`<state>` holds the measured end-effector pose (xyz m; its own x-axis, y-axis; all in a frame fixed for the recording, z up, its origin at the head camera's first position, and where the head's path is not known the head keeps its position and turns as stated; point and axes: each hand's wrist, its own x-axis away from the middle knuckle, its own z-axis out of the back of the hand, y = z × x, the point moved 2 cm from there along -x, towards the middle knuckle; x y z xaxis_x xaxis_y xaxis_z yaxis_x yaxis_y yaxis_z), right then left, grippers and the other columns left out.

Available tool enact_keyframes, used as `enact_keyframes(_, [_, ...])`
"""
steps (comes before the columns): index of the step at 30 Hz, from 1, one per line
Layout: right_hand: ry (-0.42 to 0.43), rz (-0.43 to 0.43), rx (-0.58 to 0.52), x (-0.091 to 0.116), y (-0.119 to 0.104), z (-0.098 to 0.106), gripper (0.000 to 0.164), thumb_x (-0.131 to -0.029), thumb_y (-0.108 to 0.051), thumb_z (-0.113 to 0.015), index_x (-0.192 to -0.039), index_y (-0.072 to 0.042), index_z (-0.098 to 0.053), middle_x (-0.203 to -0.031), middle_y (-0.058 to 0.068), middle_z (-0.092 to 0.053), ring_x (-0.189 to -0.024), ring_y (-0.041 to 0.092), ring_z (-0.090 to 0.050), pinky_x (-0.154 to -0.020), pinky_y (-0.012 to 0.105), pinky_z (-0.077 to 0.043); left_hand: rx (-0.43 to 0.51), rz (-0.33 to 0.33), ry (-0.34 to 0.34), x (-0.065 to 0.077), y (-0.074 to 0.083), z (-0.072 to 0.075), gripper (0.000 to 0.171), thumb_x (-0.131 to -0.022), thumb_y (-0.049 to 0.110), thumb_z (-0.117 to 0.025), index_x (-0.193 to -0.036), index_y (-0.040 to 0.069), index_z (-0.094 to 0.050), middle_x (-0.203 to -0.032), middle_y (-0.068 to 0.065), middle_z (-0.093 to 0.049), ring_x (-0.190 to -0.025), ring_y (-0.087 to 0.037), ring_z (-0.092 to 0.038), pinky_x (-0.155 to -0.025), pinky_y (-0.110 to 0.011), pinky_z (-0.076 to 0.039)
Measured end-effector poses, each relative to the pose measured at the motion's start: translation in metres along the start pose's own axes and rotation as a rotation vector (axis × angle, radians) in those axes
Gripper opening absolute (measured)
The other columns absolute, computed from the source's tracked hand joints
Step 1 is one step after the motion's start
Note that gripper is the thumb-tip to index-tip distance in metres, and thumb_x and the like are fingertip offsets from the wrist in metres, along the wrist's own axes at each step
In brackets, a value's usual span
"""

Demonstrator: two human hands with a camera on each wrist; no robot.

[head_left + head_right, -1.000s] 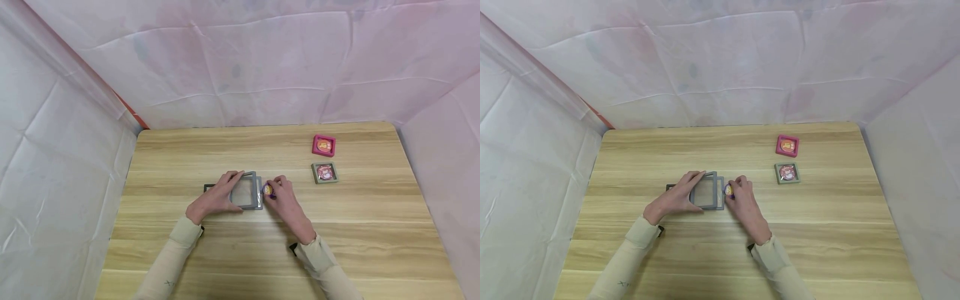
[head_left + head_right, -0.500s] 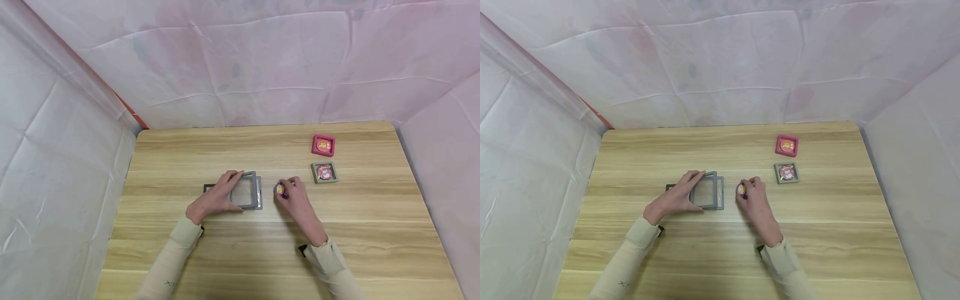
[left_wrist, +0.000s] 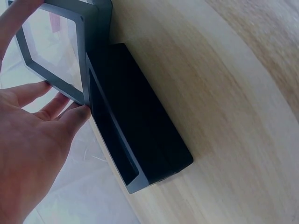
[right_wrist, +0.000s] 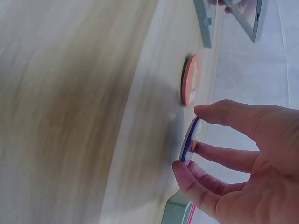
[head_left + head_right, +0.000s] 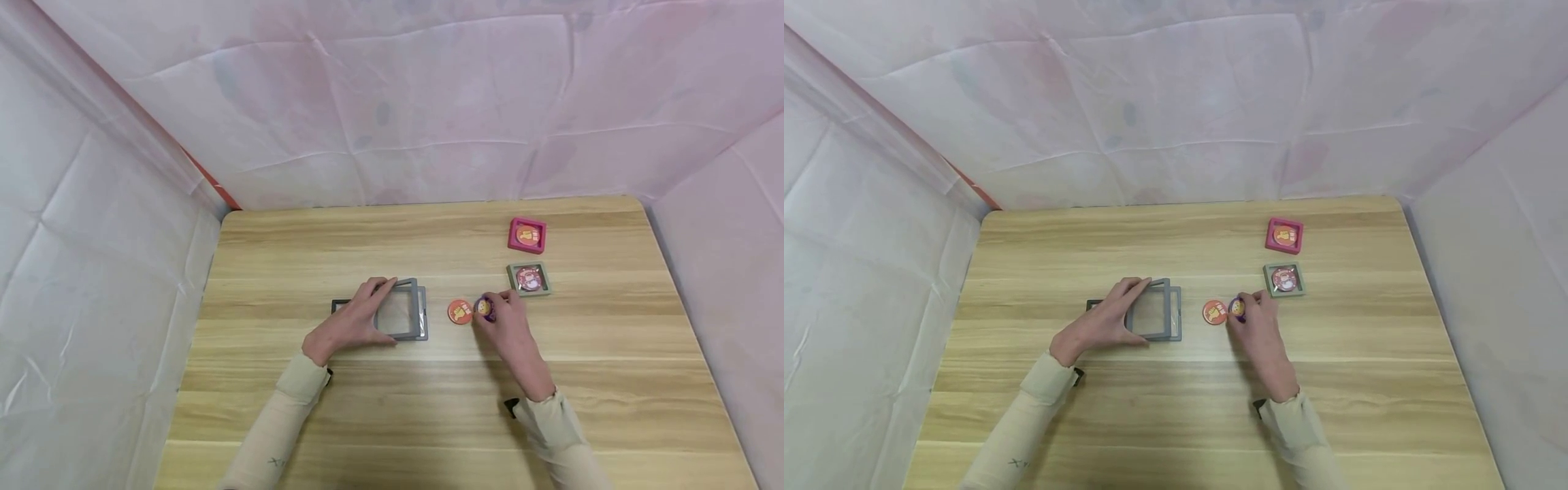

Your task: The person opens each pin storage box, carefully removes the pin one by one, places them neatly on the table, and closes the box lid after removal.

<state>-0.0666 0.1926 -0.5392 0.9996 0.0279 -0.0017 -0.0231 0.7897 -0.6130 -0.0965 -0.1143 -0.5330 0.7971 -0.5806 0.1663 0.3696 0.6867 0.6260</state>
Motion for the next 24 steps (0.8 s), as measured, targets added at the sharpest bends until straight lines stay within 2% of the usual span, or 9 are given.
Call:
enact_keyframes(8, [0.017, -0.011, -0.001, 0.002, 0.011, 0.003, 0.044, -0.079, 0.002, -0.075, -0.116, 0.023, -0.062, -0.109, 0.040, -0.052, -0.104, 0.053, -0.048, -0.089, 0.063, -0.047, -0.013, 0.016, -0.019, -0.002, 0.000, -0.001, 0.119, -0.074, 0.047, -0.087, -0.165, 0.022, -0.015, -0.161, -0.005, -0.026, -0.139, -0.021, -0.039, -0.104, -0.043, -0.055])
enact_keyframes(14, [0.048, -0.027, -0.020, 0.003, 0.014, 0.003, 0.043, -0.079, 0.003, -0.073, -0.116, 0.023, -0.062, -0.109, 0.041, -0.049, -0.104, 0.055, -0.046, -0.087, 0.064, -0.049, -0.016, 0.019, -0.010, -0.001, -0.001, 0.000, 0.118, -0.073, 0.047, -0.087, -0.165, 0.022, -0.017, -0.161, -0.004, -0.027, -0.139, -0.021, -0.039, -0.105, -0.043, -0.055])
enact_keyframes(20, [0.088, 0.000, -0.012, 0.006, 0.014, 0.005, 0.040, -0.078, 0.006, -0.075, -0.112, 0.024, -0.062, -0.109, 0.043, -0.050, -0.103, 0.058, -0.048, -0.085, 0.067, -0.051, -0.017, 0.011, -0.004, -0.001, 0.000, 0.000, 0.119, -0.073, 0.047, -0.088, -0.164, 0.020, -0.018, -0.160, -0.005, -0.028, -0.139, -0.021, -0.039, -0.106, -0.044, -0.054])
enact_keyframes(24, [0.077, -0.027, -0.006, 0.007, 0.014, 0.007, 0.040, -0.080, 0.006, -0.074, -0.113, 0.024, -0.062, -0.111, 0.043, -0.049, -0.105, 0.059, -0.047, -0.085, 0.067, -0.052, -0.019, 0.011, -0.002, -0.002, 0.000, 0.000, 0.119, -0.072, 0.048, -0.088, -0.164, 0.019, -0.018, -0.160, -0.005, -0.029, -0.140, -0.021, -0.039, -0.108, -0.044, -0.053])
